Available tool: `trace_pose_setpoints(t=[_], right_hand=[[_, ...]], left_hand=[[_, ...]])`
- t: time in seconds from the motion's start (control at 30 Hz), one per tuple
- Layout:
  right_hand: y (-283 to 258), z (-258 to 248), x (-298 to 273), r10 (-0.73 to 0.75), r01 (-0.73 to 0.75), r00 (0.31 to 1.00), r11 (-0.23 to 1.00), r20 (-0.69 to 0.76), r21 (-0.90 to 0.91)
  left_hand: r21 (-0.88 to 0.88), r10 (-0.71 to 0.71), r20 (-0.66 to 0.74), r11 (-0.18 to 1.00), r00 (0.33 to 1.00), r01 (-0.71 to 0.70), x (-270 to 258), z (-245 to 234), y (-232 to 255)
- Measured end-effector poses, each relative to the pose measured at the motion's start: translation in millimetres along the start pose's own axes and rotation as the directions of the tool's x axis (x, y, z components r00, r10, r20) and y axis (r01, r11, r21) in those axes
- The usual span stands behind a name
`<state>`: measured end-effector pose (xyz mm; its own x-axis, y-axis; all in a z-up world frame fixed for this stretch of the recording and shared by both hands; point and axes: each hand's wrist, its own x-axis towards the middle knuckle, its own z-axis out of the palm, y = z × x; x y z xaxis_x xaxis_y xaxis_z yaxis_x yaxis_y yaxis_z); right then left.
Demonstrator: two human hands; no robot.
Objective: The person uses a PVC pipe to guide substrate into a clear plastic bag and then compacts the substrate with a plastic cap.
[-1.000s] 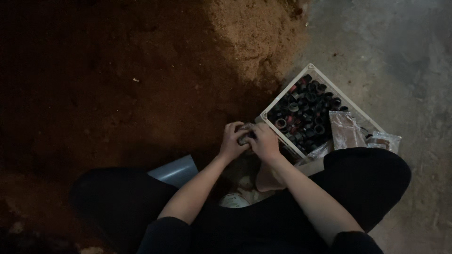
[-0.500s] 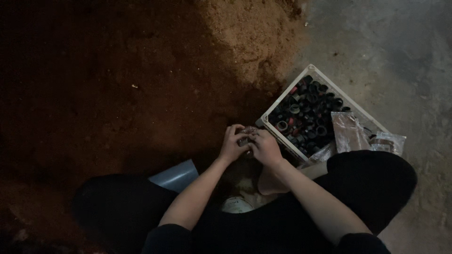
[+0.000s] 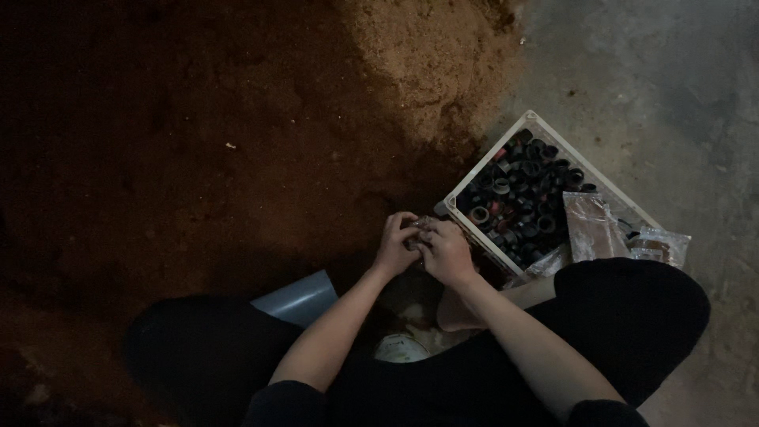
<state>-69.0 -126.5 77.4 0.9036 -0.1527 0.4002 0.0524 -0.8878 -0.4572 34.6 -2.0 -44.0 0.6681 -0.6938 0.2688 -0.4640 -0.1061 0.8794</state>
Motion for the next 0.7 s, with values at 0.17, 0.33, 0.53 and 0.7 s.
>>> trace_pose_setpoints(t=[0.17,0.33,0.53,0.7], right_hand=[[13,10,-12,0.02,-0.02,1.0,0.999,0.004,0.026],[29,19,-24,0.042,-0.041,0.999,0.997,-0.008,0.063],[34,10,-20,0.018,-0.011,0.999,0.982,-0.036,0.189],[34,9,-21,-0.076,0.086,0.995,0.986,-0.067,0.143]], left_hand=[[-0.051,-0.07,0.018,0.996,0.997,0.071,2,-2,1],[-0.062,-0.055,0.027,0.996,0.998,0.056,6,-7,11],[-0.049,-0.06,0.035,0.997,0.998,0.061,11,-9,18],[-0.016,-0.052,0.021,0.999,0.998,0.052,12,-14,26]])
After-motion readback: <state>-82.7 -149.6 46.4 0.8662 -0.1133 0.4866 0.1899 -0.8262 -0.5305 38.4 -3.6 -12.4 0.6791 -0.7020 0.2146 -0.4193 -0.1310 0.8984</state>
